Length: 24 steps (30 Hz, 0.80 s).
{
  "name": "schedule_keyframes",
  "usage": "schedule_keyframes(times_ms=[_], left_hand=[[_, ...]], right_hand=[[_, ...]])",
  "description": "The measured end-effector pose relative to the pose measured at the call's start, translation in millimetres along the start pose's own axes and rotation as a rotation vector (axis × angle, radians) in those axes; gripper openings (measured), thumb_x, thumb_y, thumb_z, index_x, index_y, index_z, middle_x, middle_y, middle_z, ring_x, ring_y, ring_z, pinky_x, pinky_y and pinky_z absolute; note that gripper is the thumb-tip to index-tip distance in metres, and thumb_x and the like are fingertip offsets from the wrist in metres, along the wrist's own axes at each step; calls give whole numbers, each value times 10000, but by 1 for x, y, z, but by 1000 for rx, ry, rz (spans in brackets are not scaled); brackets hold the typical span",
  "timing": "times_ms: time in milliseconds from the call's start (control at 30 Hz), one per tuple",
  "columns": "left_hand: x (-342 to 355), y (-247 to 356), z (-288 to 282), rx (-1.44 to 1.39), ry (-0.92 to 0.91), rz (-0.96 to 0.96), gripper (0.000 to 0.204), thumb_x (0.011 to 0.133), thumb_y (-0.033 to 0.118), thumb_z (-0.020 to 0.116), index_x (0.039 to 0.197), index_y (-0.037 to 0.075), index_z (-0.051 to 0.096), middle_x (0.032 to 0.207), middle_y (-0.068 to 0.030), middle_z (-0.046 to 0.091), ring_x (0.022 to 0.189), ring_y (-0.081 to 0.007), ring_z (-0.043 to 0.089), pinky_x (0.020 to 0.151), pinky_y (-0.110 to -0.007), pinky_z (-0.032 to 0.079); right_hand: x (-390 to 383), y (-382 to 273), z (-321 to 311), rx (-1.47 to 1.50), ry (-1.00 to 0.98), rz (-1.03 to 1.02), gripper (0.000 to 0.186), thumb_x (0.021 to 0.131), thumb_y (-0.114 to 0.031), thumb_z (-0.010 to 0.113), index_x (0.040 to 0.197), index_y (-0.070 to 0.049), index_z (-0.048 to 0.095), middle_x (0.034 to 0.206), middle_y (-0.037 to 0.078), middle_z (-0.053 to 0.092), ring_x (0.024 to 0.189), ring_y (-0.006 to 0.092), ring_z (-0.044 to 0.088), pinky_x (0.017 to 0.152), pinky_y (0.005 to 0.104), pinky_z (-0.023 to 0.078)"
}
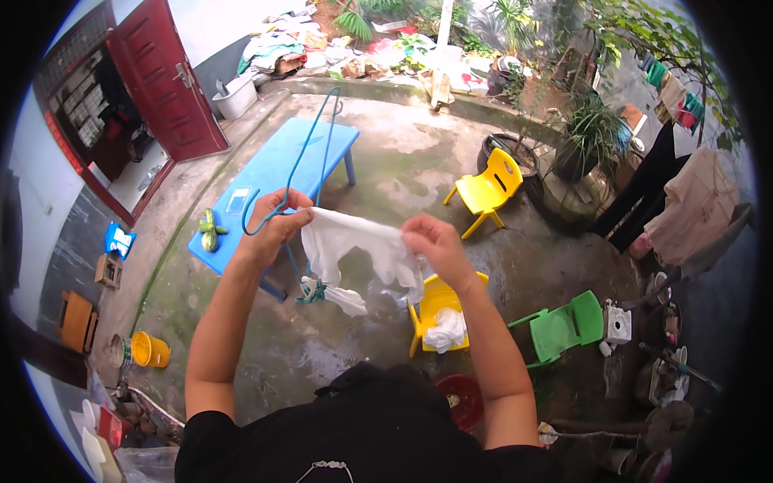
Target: The person attaches several plastic laundry clips to a blue plastic clothes hanger and then hangs a white cloth onto the clips.
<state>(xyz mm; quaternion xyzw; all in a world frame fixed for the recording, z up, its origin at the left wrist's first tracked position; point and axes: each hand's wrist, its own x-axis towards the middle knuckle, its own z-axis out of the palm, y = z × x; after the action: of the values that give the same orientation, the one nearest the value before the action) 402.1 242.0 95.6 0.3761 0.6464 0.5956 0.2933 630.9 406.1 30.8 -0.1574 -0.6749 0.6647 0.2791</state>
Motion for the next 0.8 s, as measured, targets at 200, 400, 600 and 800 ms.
schedule_keyframes(times_ms=[200,400,600,800], left_hand=[[-2,-6,-8,47,-50,-42,142,744,80,688,799,73,558,653,38,510,480,-25,352,422,-189,234],[-3,-3,8,42,-22,42,143,750,96,691,821,68,570,670,37,518,483,-23,354,418,-192,238],[-3,26,35,-52,-115,-93,133,773,115,671,858,70,580,704,39,527,522,-22,391,447,-188,272],[3,17,45,41,-170,-58,99,791,117,639,851,71,574,712,42,527,573,-29,423,477,-197,305]], right_hand=[[8,2,-19,227,185,-17,64,884,-136,542,879,-84,580,765,-55,538,703,32,484,661,181,391],[9,33,-49,-73,521,-42,144,906,-164,520,845,-42,567,700,-20,536,669,76,491,623,215,402],[15,59,-12,-495,234,-291,136,861,-157,560,907,-29,564,781,134,608,761,245,605,706,355,468],[16,31,70,-645,229,-189,169,854,-127,589,988,-23,583,838,88,638,800,177,628,690,281,475]])
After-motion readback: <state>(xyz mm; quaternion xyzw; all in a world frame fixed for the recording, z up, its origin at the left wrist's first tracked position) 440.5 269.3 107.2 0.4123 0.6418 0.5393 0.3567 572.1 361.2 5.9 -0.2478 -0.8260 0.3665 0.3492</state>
